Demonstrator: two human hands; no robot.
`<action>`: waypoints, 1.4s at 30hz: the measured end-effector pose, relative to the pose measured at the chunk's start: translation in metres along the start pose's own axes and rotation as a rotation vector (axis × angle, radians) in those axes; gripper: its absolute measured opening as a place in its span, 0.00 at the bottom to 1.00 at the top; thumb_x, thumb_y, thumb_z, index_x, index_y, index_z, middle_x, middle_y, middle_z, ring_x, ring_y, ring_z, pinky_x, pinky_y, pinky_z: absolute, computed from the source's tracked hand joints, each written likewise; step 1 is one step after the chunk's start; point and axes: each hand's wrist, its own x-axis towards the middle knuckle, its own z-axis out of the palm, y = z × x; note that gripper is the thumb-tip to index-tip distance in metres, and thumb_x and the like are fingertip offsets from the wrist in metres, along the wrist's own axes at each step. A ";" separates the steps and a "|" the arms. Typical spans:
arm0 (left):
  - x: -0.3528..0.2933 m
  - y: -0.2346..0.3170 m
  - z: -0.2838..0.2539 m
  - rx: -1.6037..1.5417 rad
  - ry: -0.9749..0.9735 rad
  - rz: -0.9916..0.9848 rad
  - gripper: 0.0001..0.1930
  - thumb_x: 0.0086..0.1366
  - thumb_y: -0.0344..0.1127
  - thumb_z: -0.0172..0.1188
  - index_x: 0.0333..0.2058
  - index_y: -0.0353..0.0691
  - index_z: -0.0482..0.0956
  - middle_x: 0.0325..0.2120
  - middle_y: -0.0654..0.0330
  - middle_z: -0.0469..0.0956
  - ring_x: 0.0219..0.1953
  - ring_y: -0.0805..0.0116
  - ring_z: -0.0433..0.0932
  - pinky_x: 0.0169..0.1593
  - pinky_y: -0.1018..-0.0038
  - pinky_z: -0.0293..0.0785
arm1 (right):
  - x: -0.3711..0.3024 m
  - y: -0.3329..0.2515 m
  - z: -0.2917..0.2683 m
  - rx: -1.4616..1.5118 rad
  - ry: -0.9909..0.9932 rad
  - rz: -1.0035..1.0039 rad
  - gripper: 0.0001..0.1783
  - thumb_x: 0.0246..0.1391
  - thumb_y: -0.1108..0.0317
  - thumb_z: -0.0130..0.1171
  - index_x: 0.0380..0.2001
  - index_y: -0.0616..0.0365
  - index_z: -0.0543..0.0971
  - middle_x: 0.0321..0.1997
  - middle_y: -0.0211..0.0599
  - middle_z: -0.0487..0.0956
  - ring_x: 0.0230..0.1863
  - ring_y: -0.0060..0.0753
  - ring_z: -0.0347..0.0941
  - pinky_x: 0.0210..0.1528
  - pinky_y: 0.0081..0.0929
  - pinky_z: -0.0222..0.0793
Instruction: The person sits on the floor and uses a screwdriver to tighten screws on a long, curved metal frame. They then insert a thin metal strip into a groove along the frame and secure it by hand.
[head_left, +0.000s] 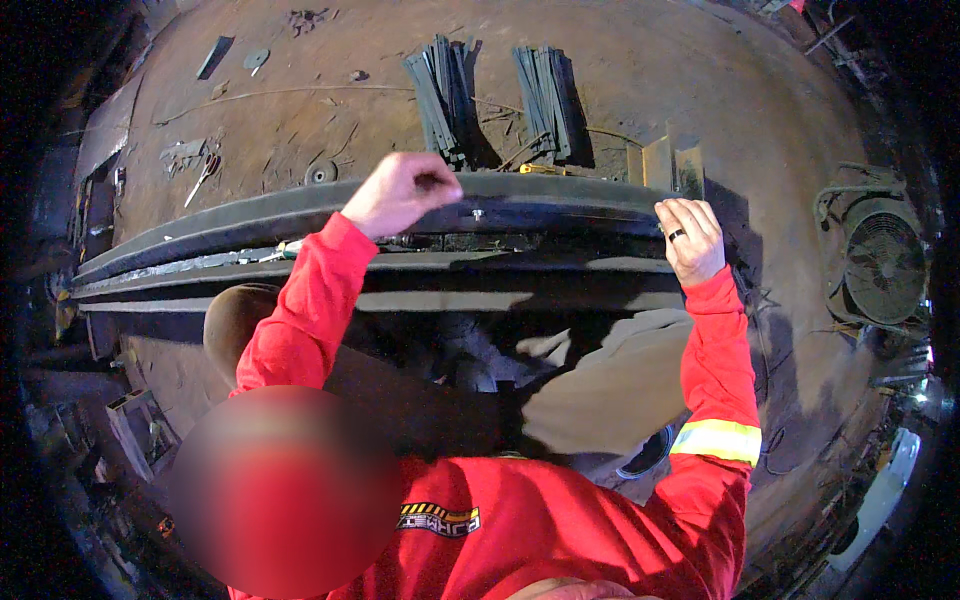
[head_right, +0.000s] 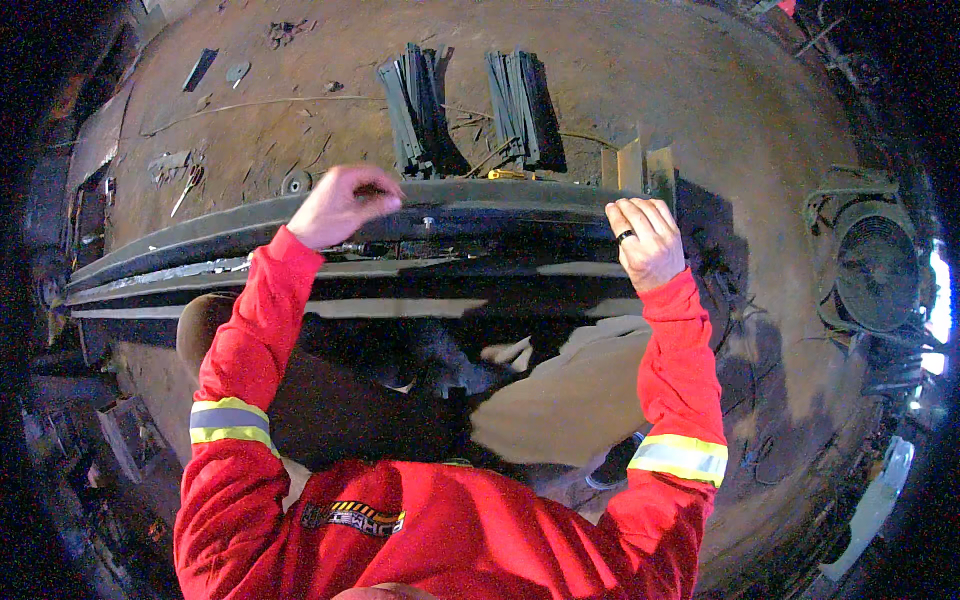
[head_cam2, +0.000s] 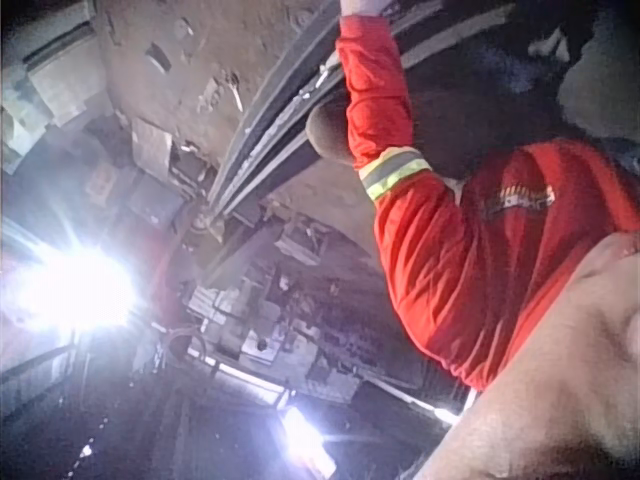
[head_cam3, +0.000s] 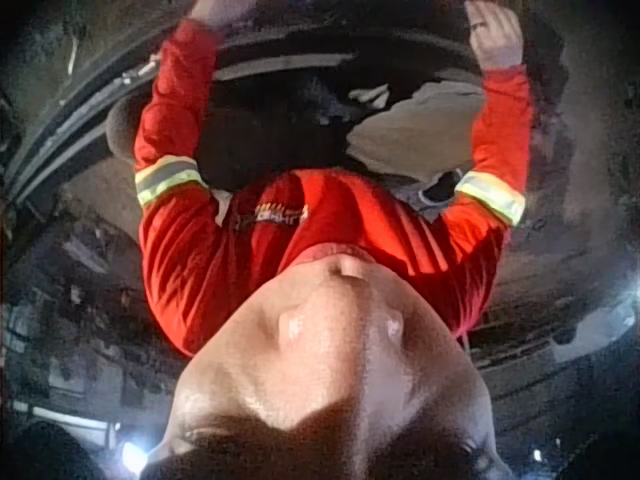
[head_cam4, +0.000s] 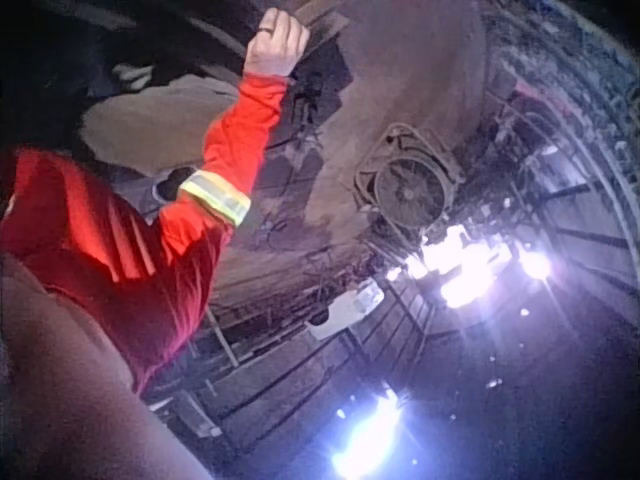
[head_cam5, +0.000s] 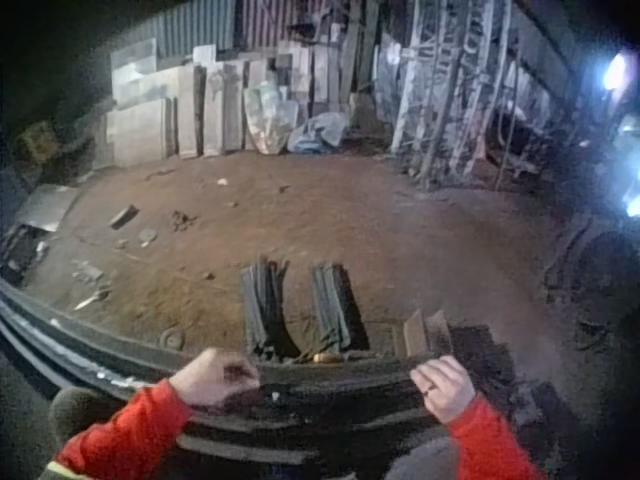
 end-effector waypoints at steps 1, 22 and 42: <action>0.002 0.004 -0.010 0.051 0.078 0.007 0.07 0.60 0.32 0.60 0.33 0.33 0.80 0.28 0.61 0.79 0.35 0.75 0.75 0.42 0.76 0.71 | 0.003 -0.001 -0.002 0.037 -0.005 0.036 0.14 0.38 0.78 0.61 0.34 0.62 0.79 0.35 0.39 0.78 0.37 0.40 0.75 0.41 0.34 0.70; -0.019 0.045 -0.058 0.108 0.102 0.030 0.06 0.66 0.31 0.51 0.33 0.33 0.70 0.23 0.62 0.65 0.26 0.73 0.63 0.31 0.75 0.63 | 0.011 -0.002 0.016 1.515 -0.643 0.923 0.07 0.42 0.79 0.67 0.30 0.65 0.83 0.28 0.36 0.82 0.29 0.22 0.77 0.35 0.20 0.74; 0.103 -0.114 -0.108 -0.156 0.944 -0.338 0.15 0.65 0.43 0.55 0.32 0.35 0.76 0.19 0.63 0.74 0.20 0.76 0.73 0.25 0.78 0.70 | 0.002 0.072 0.049 1.799 0.132 1.508 0.12 0.52 0.70 0.45 0.35 0.65 0.76 0.14 0.22 0.59 0.15 0.16 0.54 0.15 0.18 0.51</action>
